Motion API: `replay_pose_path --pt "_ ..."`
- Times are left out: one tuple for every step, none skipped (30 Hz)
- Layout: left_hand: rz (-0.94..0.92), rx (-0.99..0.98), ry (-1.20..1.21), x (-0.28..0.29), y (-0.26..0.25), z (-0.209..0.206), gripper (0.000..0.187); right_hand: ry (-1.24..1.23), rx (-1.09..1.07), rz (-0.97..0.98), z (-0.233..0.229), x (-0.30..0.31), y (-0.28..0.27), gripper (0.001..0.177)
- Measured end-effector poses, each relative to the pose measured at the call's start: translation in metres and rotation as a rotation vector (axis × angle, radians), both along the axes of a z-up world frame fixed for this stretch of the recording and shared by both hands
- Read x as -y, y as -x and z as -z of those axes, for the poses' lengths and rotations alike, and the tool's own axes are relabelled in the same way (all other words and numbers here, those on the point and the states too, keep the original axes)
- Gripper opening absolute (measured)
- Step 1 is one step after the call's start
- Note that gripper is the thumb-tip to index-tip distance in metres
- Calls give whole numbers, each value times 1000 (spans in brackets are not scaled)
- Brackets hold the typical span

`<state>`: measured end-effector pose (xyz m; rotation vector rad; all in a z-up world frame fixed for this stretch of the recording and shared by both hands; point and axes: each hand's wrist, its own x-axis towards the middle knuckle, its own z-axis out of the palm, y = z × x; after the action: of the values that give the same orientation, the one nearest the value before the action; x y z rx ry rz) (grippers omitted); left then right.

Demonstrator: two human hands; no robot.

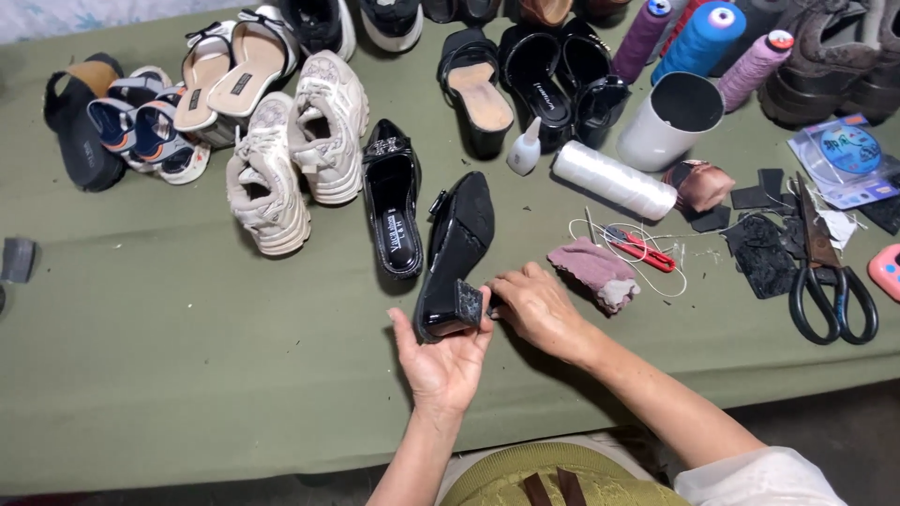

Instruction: The person cleans a black high-heeled shoe using a cloth. They wipe the upper, heel, and sole of the shoe, turning it over to clean different sides. The person then places the cleaned shoe next to its pair on the table.

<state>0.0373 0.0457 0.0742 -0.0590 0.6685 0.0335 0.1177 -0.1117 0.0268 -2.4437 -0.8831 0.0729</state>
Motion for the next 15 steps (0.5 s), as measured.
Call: replay_pose_path --pt "-8 -2 0 0 1 1 75 0 -2 -8 -2 0 0 25" --pt "6 -14 -27 1 0 2 69 28 -46 38 -4 3 1 29" --pt "21 -27 -54 4 -1 3 63 55 -90 86 -5 7 1 34" --pt "30 -28 -49 4 -1 3 63 60 -91 95 -2 10 -1 34" --pt "36 -38 -67 5 -2 3 60 28 -152 139 1 13 -4 31" --pt "44 -47 -85 6 -2 4 57 -5 -213 186 4 17 -6 28" --pt "55 -48 -79 8 -1 10 57 -1 -215 199 2 23 -6 28" --pt "57 0 -113 9 0 16 61 -63 -284 194 0 27 -7 25" --pt "59 49 -146 10 2 22 67 -126 -353 188 -2 31 -8 24" --pt "59 49 -148 10 2 23 67 -128 -353 187 -10 34 -7 24" --pt "70 50 -135 11 3 23 67 -228 -357 168 -18 37 -5 16" --pt "86 50 -123 13 3 24 68 -329 -360 153 -27 42 -4 11" --pt "91 50 -125 14 4 23 68 -332 -360 157 -40 43 0 11" --pt "97 50 -115 16 4 23 66 -354 -289 67 -53 44 1 12" --pt "103 50 -104 18 4 23 65 -374 -217 -23 -67 45 4 13"
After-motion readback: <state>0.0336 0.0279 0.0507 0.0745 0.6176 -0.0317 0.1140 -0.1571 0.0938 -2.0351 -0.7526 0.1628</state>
